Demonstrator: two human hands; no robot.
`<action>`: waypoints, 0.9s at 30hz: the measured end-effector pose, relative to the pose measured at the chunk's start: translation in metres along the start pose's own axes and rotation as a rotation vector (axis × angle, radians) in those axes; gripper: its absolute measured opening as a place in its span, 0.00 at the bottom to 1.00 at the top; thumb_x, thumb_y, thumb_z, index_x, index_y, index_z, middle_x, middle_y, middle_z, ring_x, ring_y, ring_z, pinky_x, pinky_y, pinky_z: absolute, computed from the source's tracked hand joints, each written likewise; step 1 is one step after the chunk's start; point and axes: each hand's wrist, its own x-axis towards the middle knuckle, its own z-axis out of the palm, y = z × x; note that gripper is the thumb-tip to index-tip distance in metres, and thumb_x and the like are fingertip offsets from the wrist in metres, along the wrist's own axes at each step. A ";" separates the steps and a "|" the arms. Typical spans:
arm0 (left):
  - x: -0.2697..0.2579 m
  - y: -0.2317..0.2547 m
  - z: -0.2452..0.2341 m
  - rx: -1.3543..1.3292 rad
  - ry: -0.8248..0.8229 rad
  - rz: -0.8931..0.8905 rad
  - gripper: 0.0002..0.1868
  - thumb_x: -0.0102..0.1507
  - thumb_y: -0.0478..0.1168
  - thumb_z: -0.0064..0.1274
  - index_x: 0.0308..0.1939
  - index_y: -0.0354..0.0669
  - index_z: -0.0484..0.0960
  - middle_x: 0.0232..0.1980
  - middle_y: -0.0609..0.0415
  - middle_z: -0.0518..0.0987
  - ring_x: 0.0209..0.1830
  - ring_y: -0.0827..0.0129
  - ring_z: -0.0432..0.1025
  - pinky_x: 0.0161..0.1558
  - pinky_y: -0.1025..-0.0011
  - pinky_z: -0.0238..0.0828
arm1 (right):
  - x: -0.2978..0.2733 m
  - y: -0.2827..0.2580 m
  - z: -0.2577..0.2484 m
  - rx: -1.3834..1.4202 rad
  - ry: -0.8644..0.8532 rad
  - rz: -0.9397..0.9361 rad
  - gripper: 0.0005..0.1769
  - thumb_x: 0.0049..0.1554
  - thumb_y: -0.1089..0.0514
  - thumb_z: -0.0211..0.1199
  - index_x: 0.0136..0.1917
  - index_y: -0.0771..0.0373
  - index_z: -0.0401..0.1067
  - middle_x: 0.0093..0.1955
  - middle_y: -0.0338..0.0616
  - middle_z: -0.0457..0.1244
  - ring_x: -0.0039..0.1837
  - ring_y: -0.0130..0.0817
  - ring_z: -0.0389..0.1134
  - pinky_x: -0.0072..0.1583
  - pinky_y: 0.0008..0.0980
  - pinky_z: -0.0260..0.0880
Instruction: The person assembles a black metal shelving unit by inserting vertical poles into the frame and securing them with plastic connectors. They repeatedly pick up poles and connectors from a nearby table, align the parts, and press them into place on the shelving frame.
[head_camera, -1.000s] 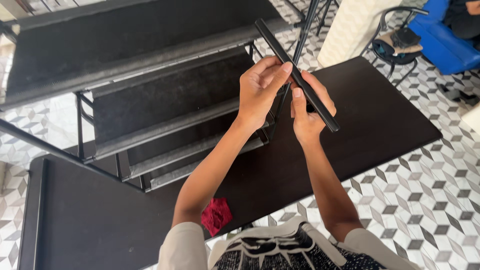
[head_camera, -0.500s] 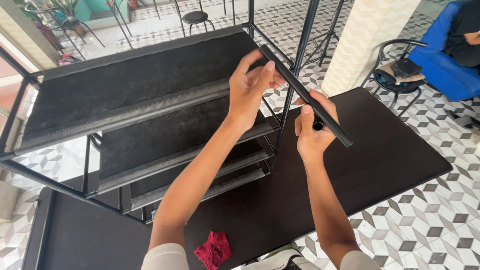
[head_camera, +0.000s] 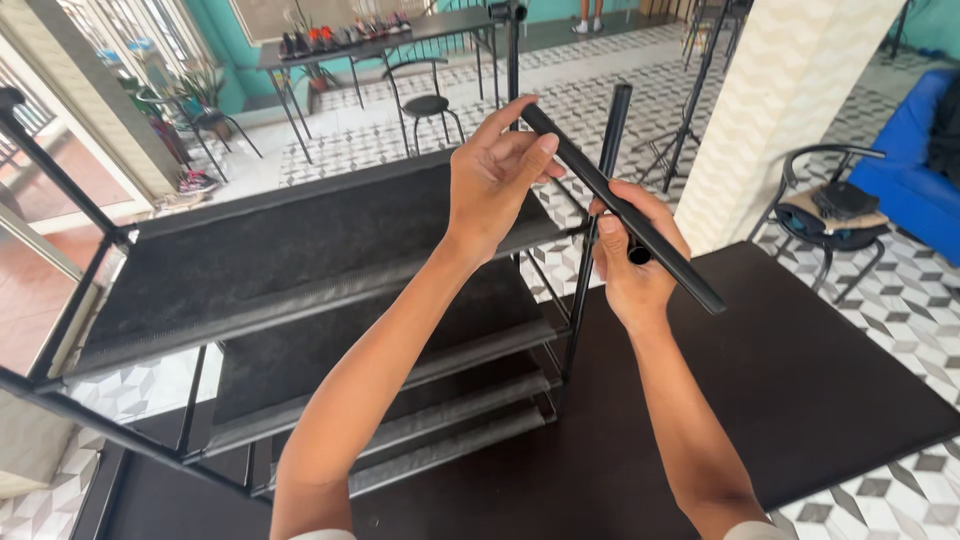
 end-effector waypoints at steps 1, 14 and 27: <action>0.007 0.000 0.001 0.024 -0.011 0.009 0.32 0.68 0.39 0.59 0.73 0.31 0.68 0.41 0.51 0.84 0.39 0.72 0.81 0.42 0.75 0.76 | 0.009 0.000 -0.003 -0.004 -0.015 -0.015 0.19 0.67 0.58 0.65 0.66 0.69 0.67 0.51 0.49 0.68 0.33 0.20 0.60 0.33 0.21 0.59; 0.081 -0.011 -0.004 0.298 -0.056 0.183 0.21 0.70 0.36 0.51 0.67 0.34 0.73 0.45 0.50 0.85 0.37 0.76 0.79 0.40 0.77 0.75 | 0.101 0.015 -0.028 -0.004 -0.064 -0.080 0.15 0.63 0.60 0.66 0.61 0.68 0.71 0.45 0.41 0.68 0.32 0.16 0.59 0.33 0.18 0.57; 0.166 -0.067 -0.056 0.982 0.223 0.659 0.28 0.59 0.18 0.46 0.63 0.37 0.74 0.54 0.40 0.75 0.53 0.47 0.73 0.57 0.58 0.71 | 0.166 0.069 -0.009 -0.006 -0.016 -0.052 0.13 0.63 0.59 0.64 0.59 0.65 0.72 0.39 0.36 0.64 0.31 0.15 0.56 0.31 0.18 0.55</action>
